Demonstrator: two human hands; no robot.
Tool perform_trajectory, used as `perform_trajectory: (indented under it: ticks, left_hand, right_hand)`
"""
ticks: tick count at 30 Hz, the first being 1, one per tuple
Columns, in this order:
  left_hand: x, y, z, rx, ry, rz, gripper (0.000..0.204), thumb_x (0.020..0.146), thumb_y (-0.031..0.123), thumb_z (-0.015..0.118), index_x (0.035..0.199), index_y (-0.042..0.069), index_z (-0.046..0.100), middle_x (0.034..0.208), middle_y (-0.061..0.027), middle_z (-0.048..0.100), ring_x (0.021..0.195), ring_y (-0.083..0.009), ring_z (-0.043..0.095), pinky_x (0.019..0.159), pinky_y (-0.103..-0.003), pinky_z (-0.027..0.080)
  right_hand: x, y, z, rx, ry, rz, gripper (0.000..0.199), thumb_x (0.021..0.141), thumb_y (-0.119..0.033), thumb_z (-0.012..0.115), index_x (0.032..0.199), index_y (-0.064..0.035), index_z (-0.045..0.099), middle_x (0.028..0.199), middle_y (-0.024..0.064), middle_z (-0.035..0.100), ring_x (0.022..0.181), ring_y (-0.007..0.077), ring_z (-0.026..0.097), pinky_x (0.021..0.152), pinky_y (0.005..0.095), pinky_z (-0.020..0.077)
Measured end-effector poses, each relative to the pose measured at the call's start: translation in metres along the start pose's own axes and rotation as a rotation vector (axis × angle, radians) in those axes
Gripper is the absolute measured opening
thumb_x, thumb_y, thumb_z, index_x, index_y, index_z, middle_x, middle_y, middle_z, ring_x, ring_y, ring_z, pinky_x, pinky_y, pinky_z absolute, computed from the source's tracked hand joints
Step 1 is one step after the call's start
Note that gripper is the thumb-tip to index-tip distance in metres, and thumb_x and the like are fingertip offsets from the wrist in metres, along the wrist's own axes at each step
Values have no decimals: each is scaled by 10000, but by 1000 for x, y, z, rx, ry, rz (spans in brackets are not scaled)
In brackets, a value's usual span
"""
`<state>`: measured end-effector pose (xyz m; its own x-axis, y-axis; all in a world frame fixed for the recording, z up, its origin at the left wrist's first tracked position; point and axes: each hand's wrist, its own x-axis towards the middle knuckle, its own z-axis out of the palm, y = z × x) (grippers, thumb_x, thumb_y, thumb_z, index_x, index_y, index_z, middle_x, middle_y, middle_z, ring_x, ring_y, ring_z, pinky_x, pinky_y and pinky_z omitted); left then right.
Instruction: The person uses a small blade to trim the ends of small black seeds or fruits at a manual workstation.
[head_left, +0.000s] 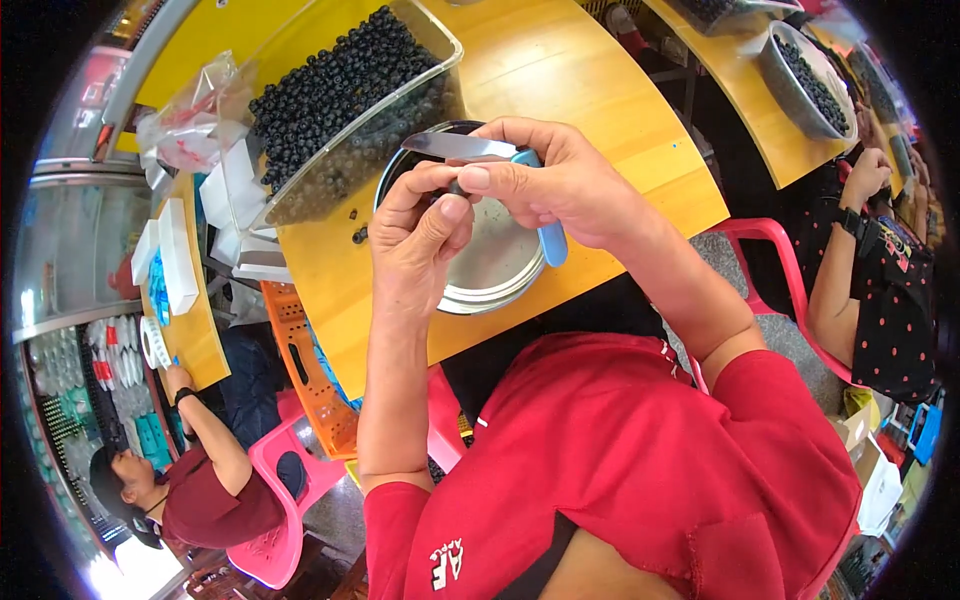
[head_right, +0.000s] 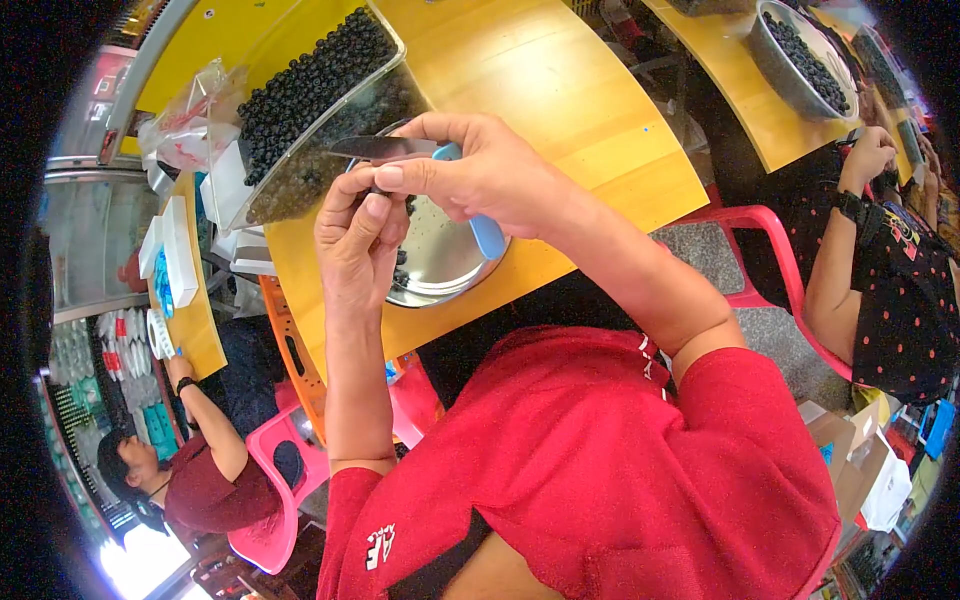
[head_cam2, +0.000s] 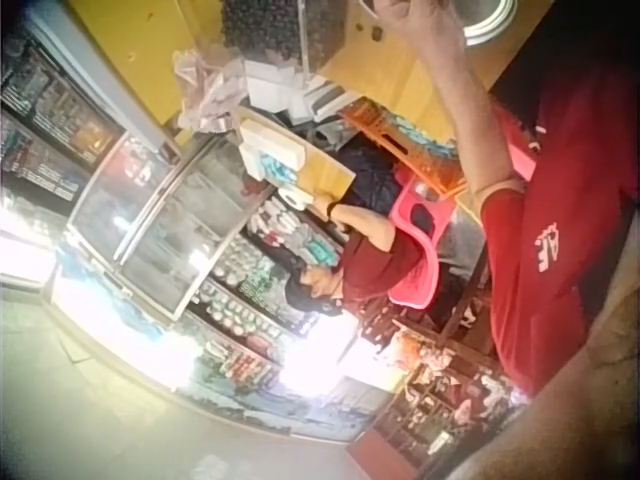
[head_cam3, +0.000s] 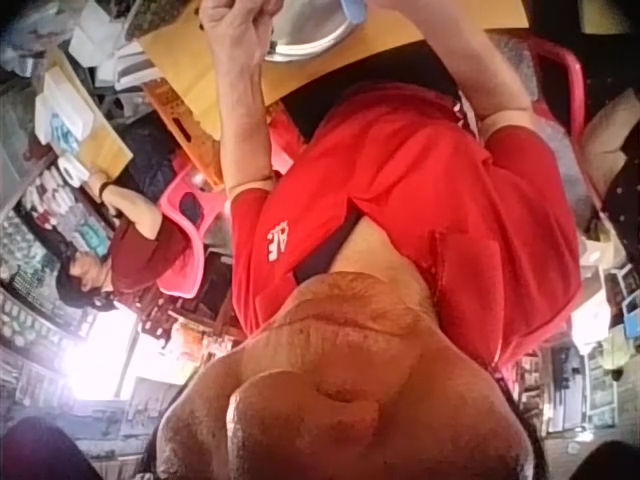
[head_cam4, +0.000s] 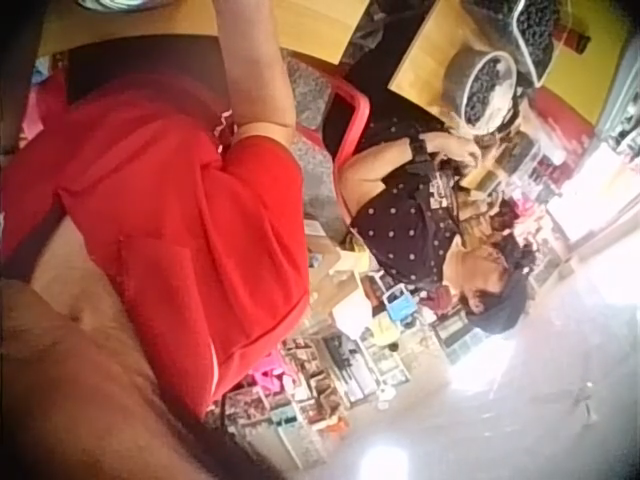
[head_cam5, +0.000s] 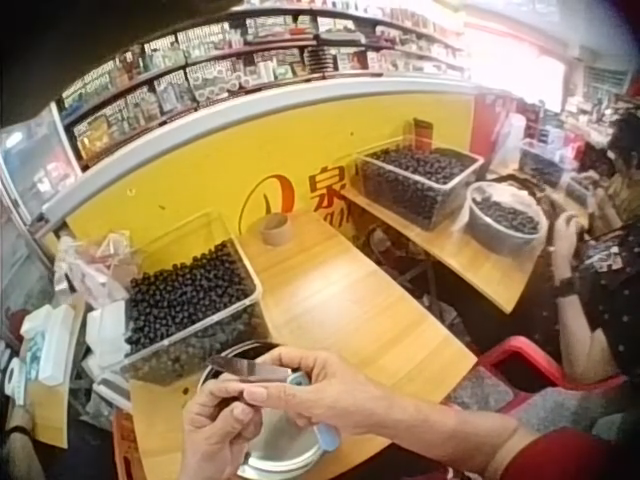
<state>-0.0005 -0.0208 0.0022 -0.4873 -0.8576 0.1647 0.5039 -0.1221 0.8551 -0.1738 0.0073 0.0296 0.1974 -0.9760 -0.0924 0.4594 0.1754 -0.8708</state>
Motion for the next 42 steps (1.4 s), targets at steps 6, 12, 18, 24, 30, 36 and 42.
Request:
perform_trajectory:
  ticks: [6, 12, 18, 24, 30, 36, 42]
  left_hand:
    - [2, 4, 9, 32, 99, -12, 194, 898, 94, 628, 1080, 33, 597, 885, -28, 600, 601, -59, 436, 500, -186, 314]
    - [2, 0, 12, 31, 157, 42, 181, 904, 107, 628, 1064, 36, 584, 825, -3, 591, 589, -53, 435, 487, -175, 310]
    - [0, -1, 13, 68, 193, 72, 171, 900, 106, 635, 1051, 44, 582, 789, 10, 578, 579, -57, 431, 489, -182, 316]
    - [-2, -4, 9, 32, 206, 91, 152, 893, 79, 636, 1033, 37, 593, 792, 7, 581, 586, -65, 436, 516, -192, 343]
    - [-4, -2, 10, 60, 207, 105, 157, 885, 62, 641, 1034, 32, 605, 856, -11, 602, 614, -66, 450, 537, -191, 360]
    - [-1, 1, 18, -59, 235, 13, 165, 913, 104, 604, 1064, 38, 588, 907, -44, 621, 622, -84, 481, 540, -197, 374]
    - [16, 6, -4, 174, 98, -273, 145, 932, 147, 516, 990, 40, 595, 876, -37, 611, 626, -64, 482, 516, -193, 351]
  right_hand:
    - [-4, 1, 2, -69, 62, -185, 260, 955, -219, 566, 1054, 10, 637, 741, -14, 574, 497, -4, 369, 431, 175, 257]
    - [-3, 6, 3, -358, 28, -389, 315, 976, -211, 523, 1209, -17, 607, 755, -9, 584, 518, -1, 410, 443, 170, 315]
    - [-4, 6, 4, -393, 23, -338, 300, 978, -220, 522, 1202, -49, 627, 734, -22, 585, 532, 1, 420, 449, 169, 327]
    - [-3, 7, 4, -401, 5, -344, 289, 977, -225, 524, 1173, -47, 642, 731, -29, 583, 537, 6, 418, 454, 168, 328]
    - [-1, 8, 4, -448, 36, -336, 249, 972, -207, 533, 1093, -28, 657, 720, -35, 581, 544, 6, 417, 458, 167, 326]
    - [-1, 7, 5, -260, 38, -301, 243, 978, -209, 525, 1012, -10, 659, 681, -36, 565, 525, 6, 399, 449, 179, 311]
    - [-1, 0, -22, -207, 149, -315, 260, 978, -210, 525, 877, -4, 647, 694, -19, 580, 487, 12, 379, 433, 183, 277]
